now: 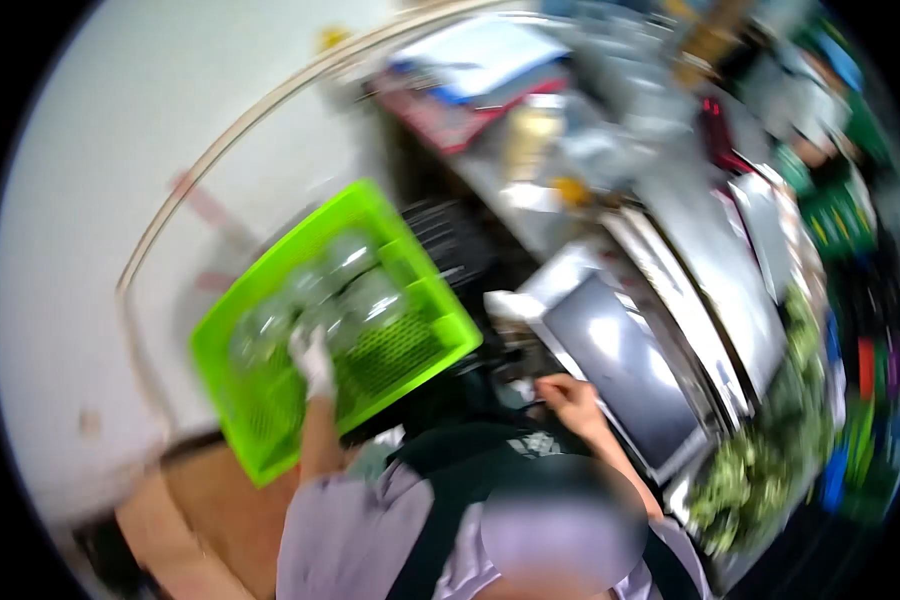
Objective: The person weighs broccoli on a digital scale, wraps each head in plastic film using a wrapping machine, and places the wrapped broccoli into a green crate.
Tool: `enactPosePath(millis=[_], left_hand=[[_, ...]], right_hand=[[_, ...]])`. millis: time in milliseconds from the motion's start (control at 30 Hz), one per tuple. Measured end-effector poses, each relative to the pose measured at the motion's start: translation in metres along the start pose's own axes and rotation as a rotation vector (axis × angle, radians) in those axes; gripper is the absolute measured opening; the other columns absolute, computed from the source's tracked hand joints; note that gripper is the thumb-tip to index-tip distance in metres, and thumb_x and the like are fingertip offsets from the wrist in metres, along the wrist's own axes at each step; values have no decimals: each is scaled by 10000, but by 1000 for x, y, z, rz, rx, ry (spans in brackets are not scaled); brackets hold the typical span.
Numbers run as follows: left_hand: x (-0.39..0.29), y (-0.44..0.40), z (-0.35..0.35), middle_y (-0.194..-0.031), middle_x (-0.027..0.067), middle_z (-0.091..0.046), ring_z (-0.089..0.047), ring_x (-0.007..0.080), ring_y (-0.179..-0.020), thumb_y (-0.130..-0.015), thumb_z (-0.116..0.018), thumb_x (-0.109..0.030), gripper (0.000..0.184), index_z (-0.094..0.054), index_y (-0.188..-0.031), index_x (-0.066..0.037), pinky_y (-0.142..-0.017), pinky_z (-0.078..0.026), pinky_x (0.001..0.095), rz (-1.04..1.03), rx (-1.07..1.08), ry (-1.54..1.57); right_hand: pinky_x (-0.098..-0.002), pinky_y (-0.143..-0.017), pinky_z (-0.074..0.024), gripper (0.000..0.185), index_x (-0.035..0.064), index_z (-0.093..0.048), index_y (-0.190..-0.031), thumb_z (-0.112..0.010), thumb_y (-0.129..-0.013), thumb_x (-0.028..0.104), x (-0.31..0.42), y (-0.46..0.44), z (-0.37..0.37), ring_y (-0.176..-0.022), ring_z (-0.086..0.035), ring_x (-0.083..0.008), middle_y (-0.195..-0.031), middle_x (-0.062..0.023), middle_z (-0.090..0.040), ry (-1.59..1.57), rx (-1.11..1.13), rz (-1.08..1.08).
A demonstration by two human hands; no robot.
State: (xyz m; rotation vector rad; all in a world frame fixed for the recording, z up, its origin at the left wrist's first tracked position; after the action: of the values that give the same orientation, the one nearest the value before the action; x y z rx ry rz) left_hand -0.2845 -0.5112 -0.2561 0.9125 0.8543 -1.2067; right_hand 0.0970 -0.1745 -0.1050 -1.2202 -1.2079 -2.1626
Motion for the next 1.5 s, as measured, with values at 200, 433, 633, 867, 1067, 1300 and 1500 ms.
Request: enactPosePath(millis=[200,433,633,867,1067,1300,1500], left_hand=[[-95,36,-11,-1153,204,-570,-556,254,-968,-824,-640,-183,442,-526,-1162,79,-873,-450,371,-183,77,-97],[-145,18,-77,-1155,262,-538,-550,364,-1003,-809,-622,-182,455,-524,-1153,99,-876,-450,403,-399,81,-244],[-248,81,-165,-1215,213,-504,-479,323,-1115,-825,-610,-128,352,-556,-1135,30,-976,-364,381,-729,265,-249],[-309,180,-226,-1293,162,-443,-447,267,-1167,-851,-592,-126,359,-533,-1190,-24,-975,-351,379,-887,449,-99],[-325,228,-232,-1351,89,-399,-446,212,-1181,-858,-588,-123,376,-524,-1217,-32,-961,-358,381,-758,579,68],[-329,254,-230,-1335,128,-407,-456,248,-1178,-861,-555,-35,354,-513,-1210,-4,-977,-376,354,-746,608,114],[-289,336,-257,-1188,113,-511,-514,221,-1080,-852,-531,22,337,-491,-1186,8,-924,-419,327,-630,693,233]], right_hand=[[-296,-704,-502,205,13,-633,-953,-593,-849,186,15,32,63,-759,-638,-181,-850,-106,-664,119,-168,235],[-342,-637,-508,191,43,-639,-916,-651,-789,185,13,147,204,-673,-635,-258,-777,-131,-649,146,-728,305],[-427,-927,-425,640,124,-514,-1211,-796,-643,211,-1,249,354,-1160,-461,-309,-1224,-179,-506,871,-1249,-24],[-583,-994,-312,1080,207,-247,-1388,-859,-503,292,-78,273,463,-1312,-215,-439,-1442,-208,-203,1035,-1134,-489],[-511,-905,-454,933,187,-336,-1295,-808,-490,183,-91,280,476,-1242,-319,-432,-1389,-196,-282,1040,-1179,-240],[-389,-939,-435,875,24,-386,-1303,-731,-525,229,-94,326,522,-1072,-531,-315,-1217,-199,-517,501,-1322,75],[-313,-833,-447,775,17,-414,-1306,-698,-602,172,-46,323,549,-935,-557,-172,-1070,-83,-584,-167,-1213,225]])
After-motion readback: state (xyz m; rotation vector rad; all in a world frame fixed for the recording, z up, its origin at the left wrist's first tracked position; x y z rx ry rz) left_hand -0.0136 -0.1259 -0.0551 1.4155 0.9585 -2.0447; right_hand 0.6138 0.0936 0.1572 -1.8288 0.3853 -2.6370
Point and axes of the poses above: each hand's wrist, its own y-axis away from the middle knuckle, its own z-axis out of the back of the hand, x = y × z, the point moved 6 cm from there along -y, towards the middle knuckle
